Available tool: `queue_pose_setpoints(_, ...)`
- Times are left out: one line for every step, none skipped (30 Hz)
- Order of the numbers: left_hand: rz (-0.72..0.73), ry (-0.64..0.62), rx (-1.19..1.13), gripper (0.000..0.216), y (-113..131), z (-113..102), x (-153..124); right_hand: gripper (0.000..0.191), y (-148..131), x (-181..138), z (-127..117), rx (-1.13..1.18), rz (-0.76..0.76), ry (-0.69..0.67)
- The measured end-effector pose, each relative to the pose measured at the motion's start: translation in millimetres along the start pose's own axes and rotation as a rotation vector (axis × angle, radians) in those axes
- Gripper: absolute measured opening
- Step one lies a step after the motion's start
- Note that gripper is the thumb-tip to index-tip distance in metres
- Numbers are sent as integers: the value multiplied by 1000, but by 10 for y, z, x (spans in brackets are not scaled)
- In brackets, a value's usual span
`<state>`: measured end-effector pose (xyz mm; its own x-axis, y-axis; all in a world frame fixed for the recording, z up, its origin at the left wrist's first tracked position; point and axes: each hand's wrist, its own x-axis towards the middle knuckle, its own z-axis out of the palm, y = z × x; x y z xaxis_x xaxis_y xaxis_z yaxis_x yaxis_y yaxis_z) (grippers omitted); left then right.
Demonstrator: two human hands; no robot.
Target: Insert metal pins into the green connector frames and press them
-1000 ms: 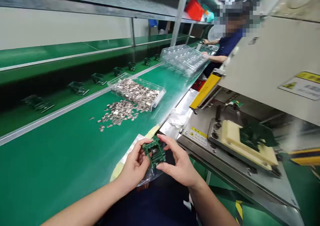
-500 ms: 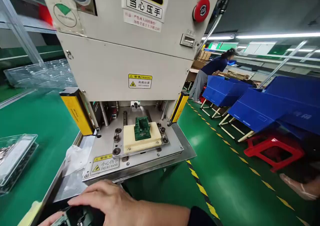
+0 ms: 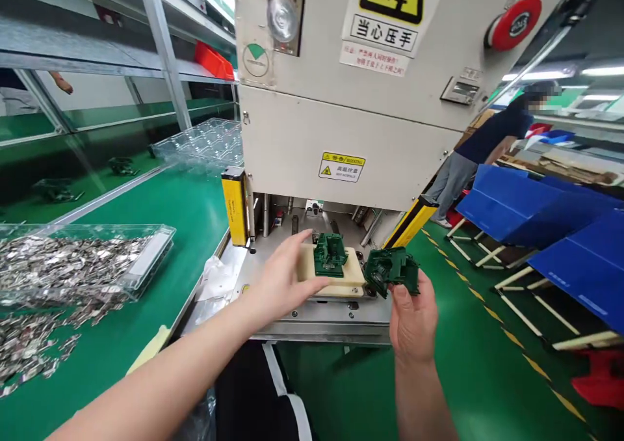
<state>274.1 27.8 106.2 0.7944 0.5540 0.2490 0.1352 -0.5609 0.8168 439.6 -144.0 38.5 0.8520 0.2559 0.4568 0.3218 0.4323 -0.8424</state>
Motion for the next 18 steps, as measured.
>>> queue_pose_setpoints(-3, -19, 13, 81, 48, 91, 159, 52, 19, 52, -12, -30, 3, -16)
queue_pose_setpoints(-15, -37, 11, 81, 88, 165, 287, 53, 33, 100, -17, -61, 0, -38)
queue_pose_setpoints(-34, -49, -13, 79, 119, 214, 376, 54, 43, 147, -17, -94, -8, -61)
queue_pose_setpoints(-52, -43, -57, 76, 141, 232, 423, 55, 50, 194, -13, -130, -17, -86)
queue_pose_setpoints(-71, -21, -114, 74, 152, 218, 426, 56, 54, 242, -3, -170, -24, -116)
queue_pose_setpoints(-88, 9, -177, 72, 150, 173, 383, 58, 56, 290, 15, -215, -25, -154)
queue_pose_setpoints(-104, 42, -238, 70, 134, 101, 297, 60, 55, 336, 44, -268, -23, -203)
queue_pose_setpoints(-117, 65, -288, 68, 100, 6, 171, 62, 51, 378, 85, -329, -16, -268)
queue_pose_setpoints(-130, 77, -320, 66, 45, -106, 13, 63, 43, 416, 138, -396, -8, -343)
queue_pose_setpoints(-145, 78, -334, 64, -32, -227, -169, 63, 32, 450, 202, -463, 1, -423)
queue_pose_setpoints(-170, 68, -333, 62, -130, -353, -363, 62, 17, 480, 272, -527, 9, -500)
queue_pose_setpoints(-211, 65, -322, 62, -246, -474, -560, 60, 0, 507, 341, -583, 16, -567)
queue_pose_setpoints(-265, 68, -303, 62, -373, -586, -750, 59, -19, 532, 404, -624, 23, -621)
queue_pose_setpoints(-329, 77, -281, 62, -500, -679, -925, 58, -39, 553, 454, -651, 29, -654)
queue_pose_setpoints(-386, 86, -270, 62, -616, -748, -1080, 59, -60, 569, 487, -666, 36, -668)
queue_pose_setpoints(-437, 90, -263, 62, -712, -789, -1214, 61, -80, 577, 503, -668, 46, -660)
queue_pose_setpoints(-477, 93, -267, 62, -783, -801, -1323, 63, -97, 577, 506, -638, 45, -614)
queue_pose_setpoints(-500, 95, -286, 63, -831, -785, -1404, 64, -105, 567, 502, -591, 46, -565)
